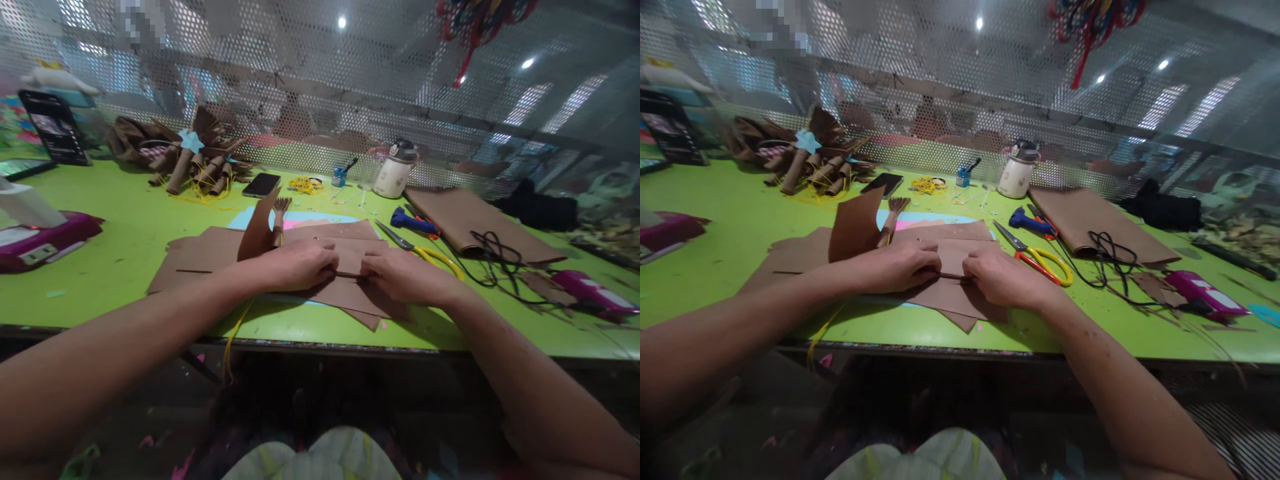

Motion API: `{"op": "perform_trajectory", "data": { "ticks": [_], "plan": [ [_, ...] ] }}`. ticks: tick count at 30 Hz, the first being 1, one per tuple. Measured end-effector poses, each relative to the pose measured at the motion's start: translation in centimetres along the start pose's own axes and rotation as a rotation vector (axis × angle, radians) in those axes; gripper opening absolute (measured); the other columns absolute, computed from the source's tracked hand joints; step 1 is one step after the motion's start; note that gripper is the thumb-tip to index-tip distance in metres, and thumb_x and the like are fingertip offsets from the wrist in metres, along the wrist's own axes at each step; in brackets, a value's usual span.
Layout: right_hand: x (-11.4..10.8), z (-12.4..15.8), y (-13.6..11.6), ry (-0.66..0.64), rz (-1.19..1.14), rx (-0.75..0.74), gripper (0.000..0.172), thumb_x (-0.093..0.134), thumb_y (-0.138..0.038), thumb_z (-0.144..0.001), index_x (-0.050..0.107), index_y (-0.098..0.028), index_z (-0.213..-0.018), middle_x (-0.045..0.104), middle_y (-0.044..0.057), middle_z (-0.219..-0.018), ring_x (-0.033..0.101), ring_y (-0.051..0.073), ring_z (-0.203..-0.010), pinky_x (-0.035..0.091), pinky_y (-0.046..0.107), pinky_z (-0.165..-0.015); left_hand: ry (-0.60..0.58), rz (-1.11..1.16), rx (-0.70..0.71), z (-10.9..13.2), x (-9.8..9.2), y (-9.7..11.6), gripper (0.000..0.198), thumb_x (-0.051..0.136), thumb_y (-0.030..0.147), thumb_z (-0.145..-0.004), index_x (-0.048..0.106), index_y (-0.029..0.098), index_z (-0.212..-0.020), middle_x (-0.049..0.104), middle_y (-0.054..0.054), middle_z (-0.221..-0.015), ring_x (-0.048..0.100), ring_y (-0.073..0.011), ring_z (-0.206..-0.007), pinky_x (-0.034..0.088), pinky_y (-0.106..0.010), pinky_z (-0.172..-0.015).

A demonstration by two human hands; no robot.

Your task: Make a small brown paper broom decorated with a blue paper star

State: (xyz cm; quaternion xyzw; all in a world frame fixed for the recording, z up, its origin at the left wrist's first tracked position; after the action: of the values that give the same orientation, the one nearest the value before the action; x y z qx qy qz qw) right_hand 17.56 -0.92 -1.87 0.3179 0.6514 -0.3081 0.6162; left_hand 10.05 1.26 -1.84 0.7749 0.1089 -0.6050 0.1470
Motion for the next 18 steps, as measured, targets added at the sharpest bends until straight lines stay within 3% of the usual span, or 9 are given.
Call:
{"op": "perform_trajectory", "data": {
  "ticks": [7, 18],
  "plan": [
    [0.3, -0.3, 1.6, 0.031, -0.132, 0.058, 0.015, 0.049, -0.013, -0.078, 0.064, -0.016, -0.080, 0.064, 0.004, -0.077, 0.052, 0.015, -0.070, 0.036, 0.025, -0.062, -0.005, 0.110, -0.098, -0.3, 0.6, -1.2, 0.013, 0.051, 0.026, -0.081, 0.058, 0.015, -0.079, 0.058, -0.004, -0.083, 0.052, -0.0137, -0.070, 0.038, -0.024, -0.063],
    [-0.2, -0.5, 0.0, 0.103, -0.069, -0.018, 0.013, 0.050, -0.015, -0.081, 0.063, -0.016, -0.079, 0.061, 0.007, -0.082, 0.053, 0.017, -0.079, 0.037, 0.027, -0.069, 0.144, 0.056, 0.036, -0.3, -0.1, -0.8, 0.019, 0.046, 0.018, -0.080, 0.061, 0.015, -0.069, 0.057, -0.005, -0.074, 0.052, -0.0127, -0.064, 0.038, -0.025, -0.061]
  ]
}}
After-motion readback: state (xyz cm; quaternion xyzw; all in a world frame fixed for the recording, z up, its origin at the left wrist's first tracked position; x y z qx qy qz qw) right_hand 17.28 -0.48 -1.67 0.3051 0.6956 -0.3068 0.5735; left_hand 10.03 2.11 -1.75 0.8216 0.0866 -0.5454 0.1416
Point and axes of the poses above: each hand's wrist, its own z-axis away from the middle knuckle, its own x-axis out of the palm, y = z × x, the point moved 9 cm from there along -z, towards the middle knuckle
